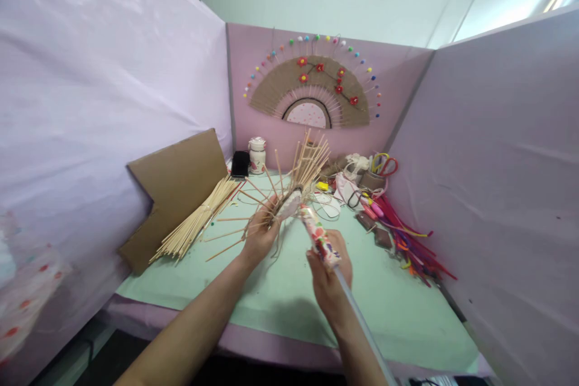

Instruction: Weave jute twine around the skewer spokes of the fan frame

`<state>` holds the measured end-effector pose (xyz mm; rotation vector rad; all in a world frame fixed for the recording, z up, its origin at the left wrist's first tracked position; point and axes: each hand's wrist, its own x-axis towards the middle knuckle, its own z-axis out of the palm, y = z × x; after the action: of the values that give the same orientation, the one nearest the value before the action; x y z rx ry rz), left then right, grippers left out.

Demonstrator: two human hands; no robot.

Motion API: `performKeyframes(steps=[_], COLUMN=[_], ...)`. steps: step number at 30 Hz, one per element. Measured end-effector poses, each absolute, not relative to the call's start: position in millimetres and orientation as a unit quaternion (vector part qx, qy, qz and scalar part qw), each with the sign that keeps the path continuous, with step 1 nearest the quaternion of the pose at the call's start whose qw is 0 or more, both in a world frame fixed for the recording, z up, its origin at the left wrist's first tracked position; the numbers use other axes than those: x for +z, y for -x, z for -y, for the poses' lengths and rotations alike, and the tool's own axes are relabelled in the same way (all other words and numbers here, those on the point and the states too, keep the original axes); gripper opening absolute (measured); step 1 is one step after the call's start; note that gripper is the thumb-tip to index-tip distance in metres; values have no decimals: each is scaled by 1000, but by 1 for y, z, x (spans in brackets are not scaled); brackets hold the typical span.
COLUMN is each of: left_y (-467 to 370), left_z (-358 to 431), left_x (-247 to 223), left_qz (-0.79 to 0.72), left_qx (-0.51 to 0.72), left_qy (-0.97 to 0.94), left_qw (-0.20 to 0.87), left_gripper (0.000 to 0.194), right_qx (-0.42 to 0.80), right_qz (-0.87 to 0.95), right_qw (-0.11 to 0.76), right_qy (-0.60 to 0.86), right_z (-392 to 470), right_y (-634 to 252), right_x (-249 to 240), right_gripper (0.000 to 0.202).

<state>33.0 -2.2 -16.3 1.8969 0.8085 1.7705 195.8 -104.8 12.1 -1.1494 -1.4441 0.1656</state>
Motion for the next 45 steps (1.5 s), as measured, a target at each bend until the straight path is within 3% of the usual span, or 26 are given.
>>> performKeyframes(steps=[3, 7, 9, 14, 16, 18, 20, 23, 24, 28, 31, 37, 41, 45], left_y=[-29, -23, -21, -21, -23, -24, -24, -23, -22, -16, -10, 12, 25, 28], left_z=[-2, -1, 0, 0, 0, 1, 2, 5, 6, 7, 5, -4, -10, -14], left_x=[-14, -4, -1, -1, -2, -4, -6, -7, -7, -3, 0, 1, -3, -11], left_qz=[-293, -306, -307, -294, -287, -269, -244, -216, -212, -212, -218, -273, -274, -305], left_qx=[649, 655, 653, 643, 636, 630, 625, 605, 598, 596, 605, 561, 536, 525], left_qy=[-677, -680, -687, -707, -716, -728, -742, -766, -772, -774, -765, -774, -785, -782], left_qw=[186, 122, 85, 24, 21, 22, 21, 33, 42, 21, -37, -108, -148, -139], left_gripper=[45, 44, 45, 45, 45, 47, 49, 51, 52, 52, 49, 42, 42, 44], right_qx=[-17, -25, -34, -55, -65, -54, 26, 208, 259, 449, 533, 489, 345, 191], right_qz=[596, 612, 615, 603, 596, 628, 688, 738, 741, 716, 654, 570, 578, 620], right_qw=[503, 252, 167, 63, 97, 202, 320, 403, 419, 371, 346, 489, 577, 606], right_qy=[626, 750, 770, 794, 795, 750, 651, 499, 456, 385, 410, 443, 463, 461], right_z=[109, 109, 112, 124, 126, 125, 118, 97, 88, 61, 58, 81, 100, 116], right_y=[-254, -327, -348, -359, -348, -323, -284, -222, -206, -189, -209, -242, -235, -219], right_x=[6, -23, -44, -63, -45, -19, 7, 30, 33, 38, 41, 40, 34, 36], right_gripper=[39, 37, 38, 43, 43, 46, 52, 64, 67, 28, 31, 26, 18, 9])
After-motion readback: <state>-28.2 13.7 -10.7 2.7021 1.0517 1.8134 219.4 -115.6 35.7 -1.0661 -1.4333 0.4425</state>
